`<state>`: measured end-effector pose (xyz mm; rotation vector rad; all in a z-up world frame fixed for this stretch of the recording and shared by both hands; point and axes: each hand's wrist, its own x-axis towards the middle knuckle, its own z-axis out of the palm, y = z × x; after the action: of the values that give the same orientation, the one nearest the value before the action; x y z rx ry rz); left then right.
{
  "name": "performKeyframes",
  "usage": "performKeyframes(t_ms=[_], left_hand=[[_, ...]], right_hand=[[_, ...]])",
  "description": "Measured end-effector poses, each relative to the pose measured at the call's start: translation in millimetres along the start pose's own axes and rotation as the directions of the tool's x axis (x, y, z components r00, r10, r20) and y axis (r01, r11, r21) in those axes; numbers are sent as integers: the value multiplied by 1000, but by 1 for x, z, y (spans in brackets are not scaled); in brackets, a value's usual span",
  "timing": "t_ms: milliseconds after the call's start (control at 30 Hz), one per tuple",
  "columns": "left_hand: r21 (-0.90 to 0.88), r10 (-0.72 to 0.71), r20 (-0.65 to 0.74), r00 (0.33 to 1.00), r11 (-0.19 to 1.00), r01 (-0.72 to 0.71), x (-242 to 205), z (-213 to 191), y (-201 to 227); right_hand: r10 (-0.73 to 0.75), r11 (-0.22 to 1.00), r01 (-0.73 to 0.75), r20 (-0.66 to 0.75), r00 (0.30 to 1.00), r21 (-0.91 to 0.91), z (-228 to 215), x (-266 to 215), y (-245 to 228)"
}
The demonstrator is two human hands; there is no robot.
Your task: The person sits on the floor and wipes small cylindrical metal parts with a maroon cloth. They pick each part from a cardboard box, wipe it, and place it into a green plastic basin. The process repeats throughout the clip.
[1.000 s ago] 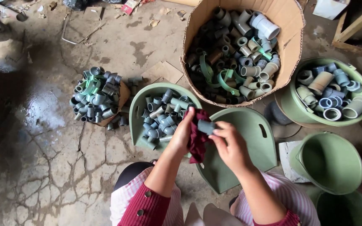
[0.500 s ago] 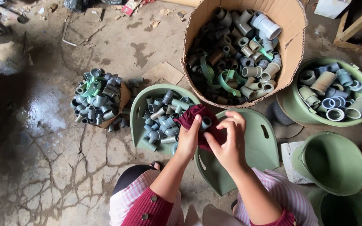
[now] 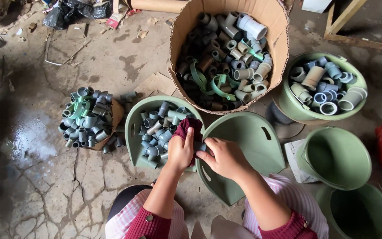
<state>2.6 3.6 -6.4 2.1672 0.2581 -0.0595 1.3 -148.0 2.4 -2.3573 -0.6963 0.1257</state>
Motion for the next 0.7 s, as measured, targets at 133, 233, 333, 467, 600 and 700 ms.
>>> performKeyframes(t_ms=[133,233,333,467,600,700], left_hand=[[-89,231,-46,972,968,-235,3,7,-20],[177,763,-57,644,643,-745,3,-3,-9],[121,739,-117,664,674,-729,-8,-12,20],[-61,288,-4,958,956,-288,-11,-14,39],[-189,-294,205,933,924,333,9,7,19],[-545,-428,284,858,665,511,1,18,32]], right_hand=[[380,768,-400,147,913,500,25,0,8],[366,155,-650,568,737,744,15,-2,-7],[383,300,-565,445,809,769,10,-4,-9],[225,849,-209,27,974,485,14,-9,2],[-42,999,45,-149,988,19,15,-7,12],[-309,936,260,-200,930,-239,-8,-7,9]])
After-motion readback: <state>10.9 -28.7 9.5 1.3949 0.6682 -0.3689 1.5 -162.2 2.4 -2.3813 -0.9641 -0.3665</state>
